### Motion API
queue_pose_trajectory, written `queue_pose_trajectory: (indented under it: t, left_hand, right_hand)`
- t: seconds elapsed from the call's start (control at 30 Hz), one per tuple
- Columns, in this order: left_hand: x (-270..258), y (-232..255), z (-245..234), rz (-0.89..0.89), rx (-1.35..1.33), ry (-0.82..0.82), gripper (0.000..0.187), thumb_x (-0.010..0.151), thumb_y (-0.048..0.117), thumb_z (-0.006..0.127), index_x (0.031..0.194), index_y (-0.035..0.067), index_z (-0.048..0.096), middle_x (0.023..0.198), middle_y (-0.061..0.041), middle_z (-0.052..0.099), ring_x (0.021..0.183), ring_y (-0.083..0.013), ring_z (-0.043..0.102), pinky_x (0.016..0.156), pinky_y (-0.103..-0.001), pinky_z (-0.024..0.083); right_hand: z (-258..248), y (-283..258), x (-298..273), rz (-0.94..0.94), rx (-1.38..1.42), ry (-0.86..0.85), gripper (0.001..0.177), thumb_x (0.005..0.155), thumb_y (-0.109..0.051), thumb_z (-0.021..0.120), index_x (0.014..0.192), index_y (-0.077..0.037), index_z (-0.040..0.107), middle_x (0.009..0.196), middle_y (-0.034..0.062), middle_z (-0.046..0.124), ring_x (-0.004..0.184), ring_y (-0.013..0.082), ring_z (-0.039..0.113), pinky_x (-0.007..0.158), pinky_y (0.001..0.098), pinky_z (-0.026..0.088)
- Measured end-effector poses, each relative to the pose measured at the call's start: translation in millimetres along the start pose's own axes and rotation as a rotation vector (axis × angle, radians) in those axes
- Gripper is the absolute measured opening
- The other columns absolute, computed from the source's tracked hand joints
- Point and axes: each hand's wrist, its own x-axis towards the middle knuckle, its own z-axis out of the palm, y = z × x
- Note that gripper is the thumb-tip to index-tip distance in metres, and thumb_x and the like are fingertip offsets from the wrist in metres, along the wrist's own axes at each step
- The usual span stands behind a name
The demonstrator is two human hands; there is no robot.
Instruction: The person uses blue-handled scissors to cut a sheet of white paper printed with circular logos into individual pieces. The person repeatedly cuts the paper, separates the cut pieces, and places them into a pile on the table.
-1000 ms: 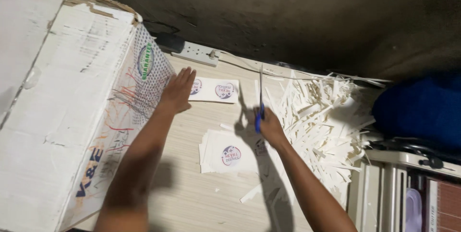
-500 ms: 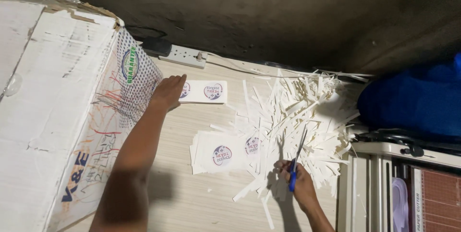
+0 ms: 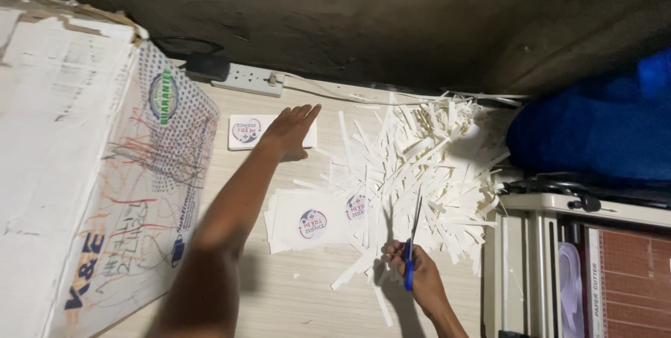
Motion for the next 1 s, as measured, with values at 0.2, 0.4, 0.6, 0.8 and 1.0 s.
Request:
queue_pose_trajectory:
  t: [0.2, 0.4, 0.6, 0.8, 1.0]
  left_hand:
    - [13, 0, 8, 0.0, -0.024, 0.004, 0.112, 0.083, 0.024, 0.083, 0.166, 0.008, 0.01, 0.154, -0.012, 0.043, 0.14, -0.0262, 0.043, 0.125, -0.036, 0.031]
    - [33, -12, 30, 0.009, -0.007, 0.057, 0.113, 0.078, 0.018, 0.086, 0.162, 0.007, 0.01, 0.159, -0.014, 0.035, 0.146, -0.028, 0.034, 0.125, -0.037, 0.025]
    - [11, 5, 7, -0.002, 0.006, 0.088, 0.123, 0.072, 0.019, 0.089, 0.163, 0.007, 0.006, 0.163, -0.017, 0.03, 0.151, -0.0306, 0.028, 0.125, -0.041, 0.019]
    - [-30, 30, 52, 0.17, -0.185, 0.366, 0.076, 0.087, 0.032, 0.078, 0.149, 0.004, 0.044, 0.149, -0.019, 0.049, 0.137, -0.0344, 0.048, 0.119, -0.047, 0.036]
    - [-145, 85, 105, -0.012, -0.149, 0.199, 0.058, 0.09, 0.036, 0.074, 0.137, 0.008, 0.056, 0.148, -0.017, 0.048, 0.136, -0.0334, 0.047, 0.111, -0.048, 0.041]
  right_hand:
    - [0, -5, -15, 0.162, -0.025, 0.064, 0.041, 0.089, -0.017, 0.071, 0.125, 0.001, 0.06, 0.111, 0.0096, 0.075, 0.105, 0.0149, 0.071, 0.098, 0.0275, 0.053]
    - [-3, 10, -18, 0.083, -0.009, 0.046, 0.039, 0.09, -0.018, 0.071, 0.122, 0.003, 0.062, 0.109, 0.0096, 0.074, 0.101, 0.0156, 0.068, 0.095, 0.0285, 0.052]
    - [-4, 16, -22, 0.094, -0.001, 0.053, 0.039, 0.089, -0.019, 0.072, 0.12, 0.002, 0.063, 0.107, 0.0087, 0.074, 0.099, 0.0155, 0.069, 0.094, 0.0287, 0.053]
    - [-15, 33, -30, -0.049, -0.261, 0.122, 0.042, 0.085, -0.019, 0.073, 0.12, 0.002, 0.063, 0.105, 0.0076, 0.077, 0.096, 0.015, 0.072, 0.088, 0.029, 0.054]
    - [-13, 31, -58, -0.137, -0.656, 0.264, 0.049, 0.08, -0.018, 0.076, 0.124, -0.002, 0.06, 0.093, 0.019, 0.076, 0.078, 0.0293, 0.075, 0.072, 0.0381, 0.056]
